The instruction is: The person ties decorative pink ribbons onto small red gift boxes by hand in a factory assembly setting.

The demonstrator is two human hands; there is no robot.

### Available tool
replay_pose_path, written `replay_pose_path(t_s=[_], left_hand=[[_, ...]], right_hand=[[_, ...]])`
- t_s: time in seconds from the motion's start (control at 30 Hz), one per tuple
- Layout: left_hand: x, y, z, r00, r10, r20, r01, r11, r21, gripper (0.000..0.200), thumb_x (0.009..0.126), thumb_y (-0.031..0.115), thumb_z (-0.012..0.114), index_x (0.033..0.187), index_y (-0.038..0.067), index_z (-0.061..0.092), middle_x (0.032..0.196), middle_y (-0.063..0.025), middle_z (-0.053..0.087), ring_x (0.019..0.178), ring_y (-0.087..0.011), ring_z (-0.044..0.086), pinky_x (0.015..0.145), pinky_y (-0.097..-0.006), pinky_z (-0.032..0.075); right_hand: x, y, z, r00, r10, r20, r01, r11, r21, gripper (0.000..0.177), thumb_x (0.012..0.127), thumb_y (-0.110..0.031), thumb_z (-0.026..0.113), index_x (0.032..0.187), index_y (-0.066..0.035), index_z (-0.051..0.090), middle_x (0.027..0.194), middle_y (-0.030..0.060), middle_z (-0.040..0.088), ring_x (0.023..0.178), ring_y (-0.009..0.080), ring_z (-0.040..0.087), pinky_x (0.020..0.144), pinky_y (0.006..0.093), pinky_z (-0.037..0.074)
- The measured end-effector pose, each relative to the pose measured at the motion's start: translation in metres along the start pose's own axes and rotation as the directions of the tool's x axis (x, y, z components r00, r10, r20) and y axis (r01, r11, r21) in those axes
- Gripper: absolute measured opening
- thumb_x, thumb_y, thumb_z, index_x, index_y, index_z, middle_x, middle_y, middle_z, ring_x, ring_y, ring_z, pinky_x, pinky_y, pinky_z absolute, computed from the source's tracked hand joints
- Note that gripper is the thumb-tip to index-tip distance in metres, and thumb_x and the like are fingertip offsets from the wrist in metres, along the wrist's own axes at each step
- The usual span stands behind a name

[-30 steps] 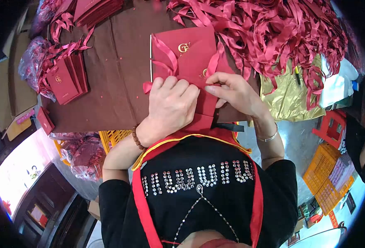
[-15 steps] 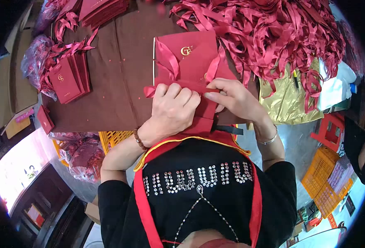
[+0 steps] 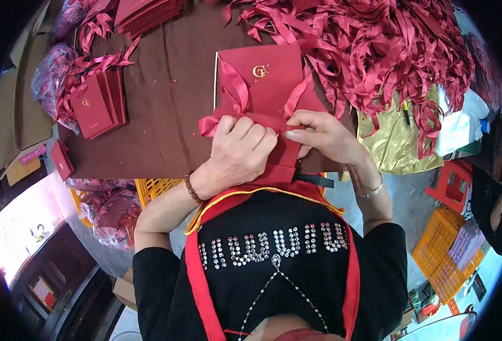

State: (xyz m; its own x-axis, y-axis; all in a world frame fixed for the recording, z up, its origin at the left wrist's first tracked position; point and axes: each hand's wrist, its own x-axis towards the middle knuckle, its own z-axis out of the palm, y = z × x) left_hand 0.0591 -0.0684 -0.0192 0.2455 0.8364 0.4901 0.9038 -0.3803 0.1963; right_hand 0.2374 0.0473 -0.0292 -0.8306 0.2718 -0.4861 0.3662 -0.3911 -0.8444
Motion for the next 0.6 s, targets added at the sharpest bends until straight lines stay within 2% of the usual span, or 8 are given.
replay_pose_path(t_s=[0.07, 0.17, 0.4, 0.47, 0.6], left_hand=[[-0.0005, 0.0018, 0.0001, 1.0, -0.006, 0.0, 0.006, 1.0, 0.014, 0.015, 0.067, 0.015, 0.056, 0.08, 0.007, 0.056, 0.068, -0.0017, 0.045, 0.064, -0.0163, 0.045, 0.06, -0.0317, 0.032], [0.0007, 0.0026, -0.0018, 1.0, -0.013, 0.013, 0.013, 1.0, 0.026, 0.015, 0.067, 0.015, 0.056, 0.08, 0.008, 0.057, 0.068, -0.0013, 0.045, 0.064, -0.0161, 0.045, 0.06, -0.0317, 0.032], [-0.0021, -0.0022, -0.0035, 0.999, -0.018, 0.036, 0.017, 1.0, 0.024, 0.014, 0.068, 0.015, 0.056, 0.081, 0.01, 0.057, 0.069, -0.0005, 0.045, 0.066, -0.0158, 0.045, 0.061, -0.0319, 0.032], [-0.0047, -0.003, -0.0021, 0.997, -0.028, 0.068, 0.024, 0.998, 0.064, 0.016, 0.068, 0.015, 0.057, 0.083, 0.011, 0.058, 0.069, -0.0001, 0.044, 0.066, -0.0158, 0.045, 0.061, -0.0322, 0.032], [-0.0075, -0.0053, 0.0052, 0.995, -0.06, 0.078, 0.055, 0.997, 0.06, 0.019, 0.068, 0.014, 0.058, 0.086, 0.011, 0.058, 0.069, 0.0, 0.044, 0.067, -0.0163, 0.045, 0.062, -0.0332, 0.032]], right_hand=[[-0.001, -0.0014, 0.0008, 0.999, -0.04, 0.014, 0.039, 0.999, 0.028, 0.015, 0.089, -0.012, 0.058, 0.099, -0.002, 0.056, 0.083, -0.0007, 0.057, 0.069, 0.0046, 0.056, 0.059, 0.0188, 0.048], [-0.0022, -0.0043, 0.002, 1.0, -0.011, 0.016, 0.01, 0.996, 0.087, 0.015, 0.088, -0.012, 0.058, 0.099, -0.002, 0.057, 0.083, -0.0008, 0.057, 0.069, 0.0046, 0.056, 0.059, 0.0188, 0.048], [-0.0021, -0.0047, 0.0036, 0.999, -0.049, 0.007, 0.049, 0.995, 0.082, 0.017, 0.087, -0.012, 0.059, 0.1, -0.002, 0.057, 0.081, -0.0004, 0.058, 0.067, 0.0049, 0.057, 0.057, 0.0192, 0.048], [-0.0029, -0.0099, 0.0077, 0.996, 0.021, -0.085, -0.024, 0.999, -0.04, 0.022, 0.085, -0.013, 0.062, 0.103, 0.0, 0.057, 0.076, 0.0004, 0.06, 0.063, 0.0056, 0.058, 0.055, 0.0192, 0.047], [0.0002, -0.0055, 0.0071, 0.996, 0.015, -0.09, -0.026, 0.992, -0.122, 0.027, 0.084, -0.013, 0.064, 0.104, 0.002, 0.057, 0.072, 0.0011, 0.06, 0.059, 0.0063, 0.059, 0.052, 0.0187, 0.046]])
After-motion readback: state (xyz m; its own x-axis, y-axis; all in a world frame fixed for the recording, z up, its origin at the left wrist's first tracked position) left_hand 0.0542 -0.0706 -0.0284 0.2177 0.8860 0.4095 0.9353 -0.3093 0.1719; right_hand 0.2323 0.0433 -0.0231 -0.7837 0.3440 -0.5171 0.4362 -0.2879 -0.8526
